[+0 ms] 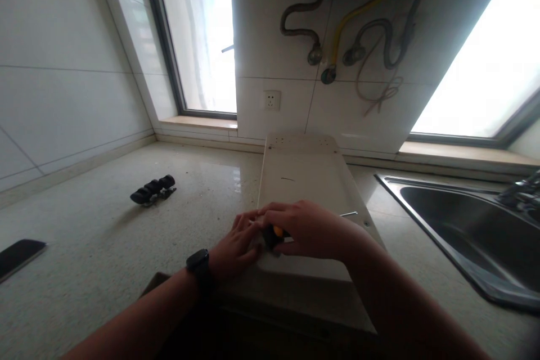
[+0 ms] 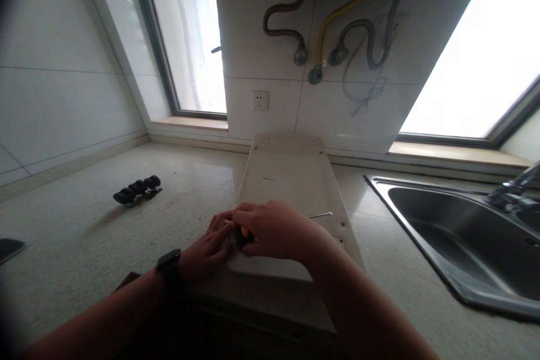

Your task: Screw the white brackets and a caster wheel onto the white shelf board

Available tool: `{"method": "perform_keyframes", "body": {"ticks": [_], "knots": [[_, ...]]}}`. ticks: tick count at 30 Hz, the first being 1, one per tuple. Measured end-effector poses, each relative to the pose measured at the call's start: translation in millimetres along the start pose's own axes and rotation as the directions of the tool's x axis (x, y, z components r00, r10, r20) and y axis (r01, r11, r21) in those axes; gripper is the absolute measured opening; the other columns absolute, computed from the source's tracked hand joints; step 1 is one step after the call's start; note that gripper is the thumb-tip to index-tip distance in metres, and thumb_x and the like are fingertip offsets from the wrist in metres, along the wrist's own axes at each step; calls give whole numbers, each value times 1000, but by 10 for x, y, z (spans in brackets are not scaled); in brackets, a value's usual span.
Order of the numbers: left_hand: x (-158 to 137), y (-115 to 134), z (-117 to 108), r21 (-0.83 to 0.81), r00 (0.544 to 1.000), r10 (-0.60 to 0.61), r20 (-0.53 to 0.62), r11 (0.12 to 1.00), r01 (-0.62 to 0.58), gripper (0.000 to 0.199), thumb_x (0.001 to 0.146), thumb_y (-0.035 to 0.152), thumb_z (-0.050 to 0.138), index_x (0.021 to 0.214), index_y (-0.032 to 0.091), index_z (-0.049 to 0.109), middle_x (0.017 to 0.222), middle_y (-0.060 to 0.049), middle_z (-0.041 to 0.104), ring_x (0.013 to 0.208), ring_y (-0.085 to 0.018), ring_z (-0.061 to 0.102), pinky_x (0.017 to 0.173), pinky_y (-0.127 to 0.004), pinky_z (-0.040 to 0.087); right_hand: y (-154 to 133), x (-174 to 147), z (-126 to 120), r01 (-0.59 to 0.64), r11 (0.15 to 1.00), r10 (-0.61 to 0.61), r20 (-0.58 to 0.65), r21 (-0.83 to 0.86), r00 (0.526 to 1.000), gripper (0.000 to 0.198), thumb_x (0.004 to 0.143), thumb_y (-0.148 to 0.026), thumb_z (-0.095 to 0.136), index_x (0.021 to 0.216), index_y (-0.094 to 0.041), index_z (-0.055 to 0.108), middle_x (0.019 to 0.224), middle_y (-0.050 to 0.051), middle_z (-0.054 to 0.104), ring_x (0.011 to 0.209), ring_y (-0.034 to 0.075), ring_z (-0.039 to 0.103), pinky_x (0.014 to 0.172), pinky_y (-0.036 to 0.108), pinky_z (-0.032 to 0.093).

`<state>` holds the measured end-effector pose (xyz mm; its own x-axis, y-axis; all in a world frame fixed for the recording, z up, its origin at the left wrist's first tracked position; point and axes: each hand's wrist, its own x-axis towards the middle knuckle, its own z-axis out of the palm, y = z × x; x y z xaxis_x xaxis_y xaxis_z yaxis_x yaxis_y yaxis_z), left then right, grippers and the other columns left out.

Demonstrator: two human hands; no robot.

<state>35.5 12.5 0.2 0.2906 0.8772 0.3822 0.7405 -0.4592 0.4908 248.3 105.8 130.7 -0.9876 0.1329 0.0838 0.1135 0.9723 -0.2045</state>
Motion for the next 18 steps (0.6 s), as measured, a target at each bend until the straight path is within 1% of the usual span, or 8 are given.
{"method": "perform_keyframes", "body": {"ticks": [3, 4, 6, 8, 9, 12, 15, 18], "knots": [[-9, -18, 1, -31, 998, -54, 15, 998, 54, 50, 95, 28, 52, 143, 34, 42, 153, -6, 28, 140, -29, 26, 114, -52, 33, 27, -33, 30, -69, 997, 68, -31, -17, 997, 39, 81, -36, 74, 115, -22, 60, 110, 2, 67, 89, 19, 64, 71, 32, 39], [-9, -17, -2, -39, 998, -67, 20, 997, 68, 49, 95, 29, 52, 143, 36, 43, 154, -5, 27, 140, -29, 25, 114, -52, 32, 32, -47, 50, -83, 996, 83, -43, -13, 996, 40, 81, -37, 74, 116, -23, 60, 108, 2, 66, 87, 19, 63, 70, 31, 38], [-6, -10, -9, -48, 997, -70, 20, 996, 71, 49, 95, 28, 52, 142, 38, 43, 154, -4, 26, 141, -28, 24, 115, -53, 30, 37, -74, 96, -105, 994, 105, -66, -8, 992, 46, 84, -41, 72, 126, -29, 57, 110, 2, 64, 88, 19, 62, 70, 30, 37], [-6, -1, -11, -49, 998, -62, 6, 997, 62, 47, 96, 28, 51, 142, 38, 42, 155, -3, 27, 142, -27, 24, 116, -53, 29, 32, -96, 135, -152, 988, 149, -88, -25, 985, 46, 87, -45, 68, 130, -34, 56, 110, 2, 62, 86, 18, 62, 68, 29, 35], [-8, 3, -11, -50, 998, -61, -2, 997, 61, 46, 97, 29, 51, 141, 37, 42, 155, -3, 27, 142, -26, 25, 116, -52, 29, 28, -104, 149, -180, 983, 175, -98, -36, 980, 44, 88, -47, 66, 129, -34, 57, 109, 2, 61, 83, 18, 61, 67, 29, 34], [-11, 14, -8, -59, 997, -74, -13, 996, 73, 40, 99, 32, 50, 138, 35, 44, 155, -4, 29, 142, -25, 26, 116, -51, 30, 13, -117, 170, -239, 970, 232, -126, -44, 964, 37, 91, -52, 62, 120, -29, 61, 107, 3, 61, 80, 17, 59, 65, 28, 33], [-3, 28, -15, -75, 997, -78, -20, 994, 76, 36, 99, 32, 51, 134, 34, 47, 154, -5, 29, 143, -25, 26, 116, -51, 30, 9, -116, 177, -249, 968, 243, -138, -29, 960, 36, 91, -51, 62, 118, -27, 62, 107, 3, 61, 82, 17, 60, 66, 29, 34], [13, 45, -31, -81, 997, -66, -36, 995, 63, 31, 97, 30, 53, 129, 32, 50, 153, -4, 31, 142, -24, 28, 117, -51, 31, 17, -107, 184, -237, 971, 232, -141, -16, 962, 37, 90, -48, 65, 122, -29, 61, 110, 3, 62, 85, 18, 61, 68, 29, 35]]}}
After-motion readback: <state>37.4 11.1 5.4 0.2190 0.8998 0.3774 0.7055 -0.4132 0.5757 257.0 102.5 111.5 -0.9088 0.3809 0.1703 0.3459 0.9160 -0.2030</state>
